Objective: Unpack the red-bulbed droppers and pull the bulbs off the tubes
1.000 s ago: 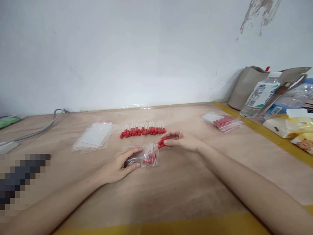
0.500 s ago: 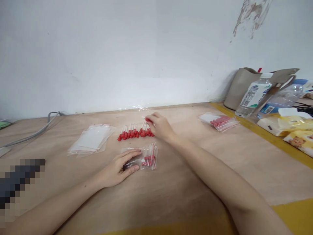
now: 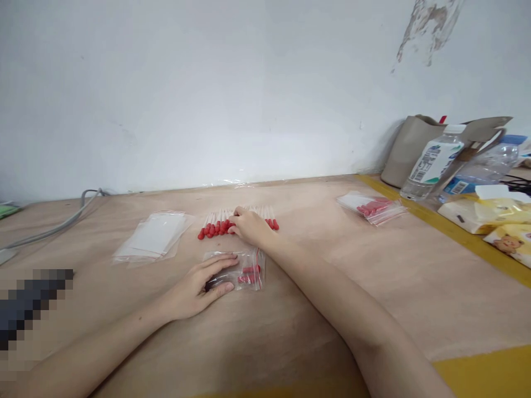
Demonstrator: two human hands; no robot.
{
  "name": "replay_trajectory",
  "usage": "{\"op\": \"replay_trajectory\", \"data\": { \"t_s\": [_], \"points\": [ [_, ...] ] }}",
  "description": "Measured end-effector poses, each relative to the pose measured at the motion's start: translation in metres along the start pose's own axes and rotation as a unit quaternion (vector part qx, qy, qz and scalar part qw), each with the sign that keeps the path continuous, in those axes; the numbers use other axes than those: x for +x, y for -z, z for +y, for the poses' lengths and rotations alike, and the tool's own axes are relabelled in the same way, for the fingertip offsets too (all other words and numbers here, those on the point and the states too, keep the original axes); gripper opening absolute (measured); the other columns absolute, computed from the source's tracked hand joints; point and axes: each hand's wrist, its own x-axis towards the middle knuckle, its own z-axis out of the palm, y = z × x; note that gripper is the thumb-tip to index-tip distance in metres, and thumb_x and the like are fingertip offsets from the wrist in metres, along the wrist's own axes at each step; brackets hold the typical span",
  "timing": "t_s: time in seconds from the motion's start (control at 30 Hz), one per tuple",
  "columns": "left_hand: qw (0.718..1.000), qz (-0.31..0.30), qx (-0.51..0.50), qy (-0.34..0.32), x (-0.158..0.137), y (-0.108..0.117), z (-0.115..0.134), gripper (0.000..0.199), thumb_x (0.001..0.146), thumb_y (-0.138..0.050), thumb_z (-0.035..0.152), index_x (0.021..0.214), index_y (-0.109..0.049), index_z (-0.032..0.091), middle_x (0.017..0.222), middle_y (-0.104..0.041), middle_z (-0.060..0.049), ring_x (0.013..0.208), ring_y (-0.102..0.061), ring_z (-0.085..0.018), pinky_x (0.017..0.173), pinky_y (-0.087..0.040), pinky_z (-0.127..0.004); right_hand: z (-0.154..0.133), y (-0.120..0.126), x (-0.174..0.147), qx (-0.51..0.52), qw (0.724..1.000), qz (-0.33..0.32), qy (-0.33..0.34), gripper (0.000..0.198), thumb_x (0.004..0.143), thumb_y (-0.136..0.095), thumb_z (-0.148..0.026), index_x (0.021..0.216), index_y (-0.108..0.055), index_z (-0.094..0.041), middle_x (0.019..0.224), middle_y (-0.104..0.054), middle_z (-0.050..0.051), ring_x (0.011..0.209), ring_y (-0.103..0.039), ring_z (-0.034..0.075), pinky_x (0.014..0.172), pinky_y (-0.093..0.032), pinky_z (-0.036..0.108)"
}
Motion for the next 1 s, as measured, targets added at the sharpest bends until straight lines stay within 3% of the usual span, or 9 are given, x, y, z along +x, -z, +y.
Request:
{"op": "replay_trajectory", "data": {
  "t_s": [0.17, 0.27, 0.5, 0.63, 0.83, 0.9, 1.0],
  "points": [
    [1.0, -0.005, 0.008, -0.002, 0.0, 0.0, -0.001, 0.041, 0.084, -0.048, 0.037, 0.123, -0.046, 0.024, 0.129, -0.047, -0.007, 0.119, -0.043, -0.022, 0.099, -0.036, -0.043, 0.008, 0.006, -0.003, 0.081, 0.989, 0.115, -0.048, 0.022, 0.086, -0.042, -0.017, 0.093, -0.063, -0.015, 0.089, -0.054, 0.007, 0.08, -0.054, 0.014, 0.076, -0.043, 0.026],
    [1.0, -0.01, 0.01, 0.002, 0.0, 0.0, -0.001, 0.041, 0.085, -0.047, 0.037, 0.123, -0.046, 0.024, 0.131, -0.046, -0.007, 0.12, -0.042, -0.022, 0.1, -0.035, -0.042, 0.011, 0.007, -0.007, 0.087, 0.982, 0.152, -0.067, 0.024, 0.086, -0.041, -0.017, 0.099, -0.061, -0.016, 0.09, -0.055, 0.008, 0.082, -0.054, 0.015, 0.076, -0.043, 0.026],
    [1.0, -0.008, 0.015, 0.004, -0.001, 0.0, -0.001, 0.042, 0.084, -0.048, 0.038, 0.123, -0.047, 0.023, 0.13, -0.047, -0.007, 0.12, -0.041, -0.022, 0.101, -0.035, -0.042, 0.004, 0.01, -0.016, 0.025, 0.994, 0.072, -0.082, 0.021, 0.085, -0.048, -0.028, 0.095, -0.064, -0.019, 0.094, -0.06, 0.007, 0.085, -0.054, 0.017, 0.078, -0.038, 0.03],
    [1.0, -0.007, 0.021, 0.009, 0.0, -0.001, -0.002, 0.042, 0.084, -0.049, 0.039, 0.122, -0.047, 0.023, 0.13, -0.047, -0.007, 0.12, -0.042, -0.022, 0.101, -0.035, -0.041, -0.004, 0.021, -0.02, -0.016, 0.994, 0.071, -0.083, 0.026, 0.084, -0.049, -0.039, 0.094, -0.065, -0.021, 0.093, -0.06, 0.006, 0.09, -0.05, 0.02, 0.08, -0.033, 0.035],
    [1.0, -0.006, 0.027, 0.008, 0.001, -0.003, -0.002, 0.041, 0.084, -0.048, 0.039, 0.122, -0.048, 0.023, 0.125, -0.051, -0.006, 0.116, -0.045, -0.021, 0.098, -0.038, -0.04, -0.019, 0.015, -0.015, -0.056, 0.998, 0.008, 0.012, 0.046, 0.079, -0.045, -0.057, 0.117, -0.053, -0.032, 0.127, -0.043, 0.009, 0.114, -0.035, 0.027, 0.092, -0.021, 0.047],
    [1.0, -0.004, 0.027, 0.007, 0.001, -0.003, -0.003, 0.041, 0.084, -0.048, 0.039, 0.122, -0.049, 0.023, 0.125, -0.051, -0.007, 0.117, -0.045, -0.022, 0.098, -0.038, -0.04, -0.02, 0.011, -0.012, -0.06, 0.998, 0.016, 0.0, 0.043, 0.08, -0.044, -0.057, 0.111, -0.058, -0.031, 0.126, -0.043, 0.009, 0.115, -0.034, 0.028, 0.093, -0.018, 0.049],
    [1.0, -0.002, 0.025, -0.005, 0.0, -0.003, -0.003, 0.041, 0.084, -0.048, 0.039, 0.122, -0.048, 0.023, 0.128, -0.049, -0.007, 0.12, -0.042, -0.022, 0.1, -0.036, -0.041, -0.017, 0.014, -0.013, -0.04, 0.995, 0.077, -0.043, 0.036, 0.082, -0.045, -0.051, 0.095, -0.065, -0.024, 0.115, -0.052, 0.01, 0.108, -0.04, 0.024, 0.093, -0.021, 0.045]
  ]
}}
